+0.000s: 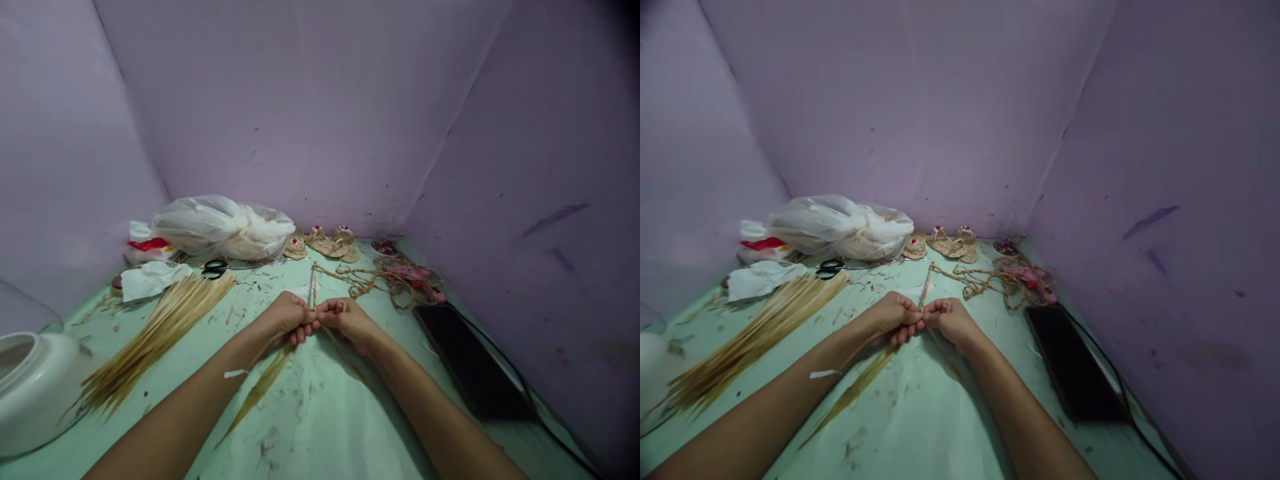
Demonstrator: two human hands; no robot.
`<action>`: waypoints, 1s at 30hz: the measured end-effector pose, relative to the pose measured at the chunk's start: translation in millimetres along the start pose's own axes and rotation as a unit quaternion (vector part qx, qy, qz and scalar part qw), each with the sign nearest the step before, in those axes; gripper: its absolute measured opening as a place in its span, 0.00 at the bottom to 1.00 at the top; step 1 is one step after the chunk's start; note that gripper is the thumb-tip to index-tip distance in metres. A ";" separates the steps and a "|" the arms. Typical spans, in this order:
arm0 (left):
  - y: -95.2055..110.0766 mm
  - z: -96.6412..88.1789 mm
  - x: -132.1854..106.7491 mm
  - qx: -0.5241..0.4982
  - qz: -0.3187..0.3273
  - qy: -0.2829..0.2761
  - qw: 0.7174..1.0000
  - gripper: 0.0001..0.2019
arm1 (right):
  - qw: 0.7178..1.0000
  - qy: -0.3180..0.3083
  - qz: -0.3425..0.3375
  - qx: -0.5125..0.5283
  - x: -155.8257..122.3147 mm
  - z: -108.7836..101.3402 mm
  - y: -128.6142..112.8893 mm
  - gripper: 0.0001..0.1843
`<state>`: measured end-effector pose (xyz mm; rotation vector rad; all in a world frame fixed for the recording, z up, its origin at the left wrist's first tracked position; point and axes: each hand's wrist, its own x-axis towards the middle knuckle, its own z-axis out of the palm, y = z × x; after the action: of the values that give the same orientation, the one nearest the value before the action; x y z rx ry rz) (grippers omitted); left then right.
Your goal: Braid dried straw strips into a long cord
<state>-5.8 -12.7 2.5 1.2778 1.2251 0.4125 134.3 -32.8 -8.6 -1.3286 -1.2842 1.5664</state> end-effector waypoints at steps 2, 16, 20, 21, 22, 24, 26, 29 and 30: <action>2.0 0.4 -1.2 0.024 -0.011 0.009 1.000 0.05 | 1.000 0.006 -0.016 -0.010 1.9 1.7 1.6 0.06; 5.8 7.1 -7.2 -0.001 0.028 0.094 0.995 0.04 | 0.926 -0.005 -0.056 -0.374 -10.1 -20.6 -16.2 0.08; 8.9 7.1 -10.4 -0.014 0.027 0.093 0.995 0.04 | 0.921 -0.119 0.022 -0.369 -24.7 -38.8 -32.6 0.06; 8.8 7.1 -10.7 -0.016 0.028 0.089 0.996 0.04 | 0.919 -0.141 0.037 -0.367 -27.9 -44.0 -35.5 0.06; 8.4 7.1 -10.9 -0.017 0.027 0.086 0.996 0.05 | 0.915 -0.153 0.048 -0.371 -30.5 -49.6 -37.9 0.06; 7.1 6.8 -10.6 -0.018 0.028 0.079 0.996 0.05 | 0.906 -0.142 0.056 -0.395 -33.6 -61.1 -41.3 0.07; 6.3 6.4 -9.9 -0.014 0.029 0.073 0.997 0.06 | 0.901 -0.089 0.049 -0.422 -34.4 -71.5 -43.3 0.08; 6.2 6.5 -9.2 0.008 0.020 0.082 0.996 0.07 | 0.907 0.018 0.011 -0.420 -35.9 -77.3 -45.9 0.12; 5.9 6.8 -8.9 0.023 0.021 0.091 0.995 0.07 | 0.912 0.047 -0.006 -0.407 -37.6 -75.1 -47.3 0.14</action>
<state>-1.1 -21.3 10.5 1.3296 1.3678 0.5440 211.7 -37.6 48.6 -1.8421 -1.9814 0.9358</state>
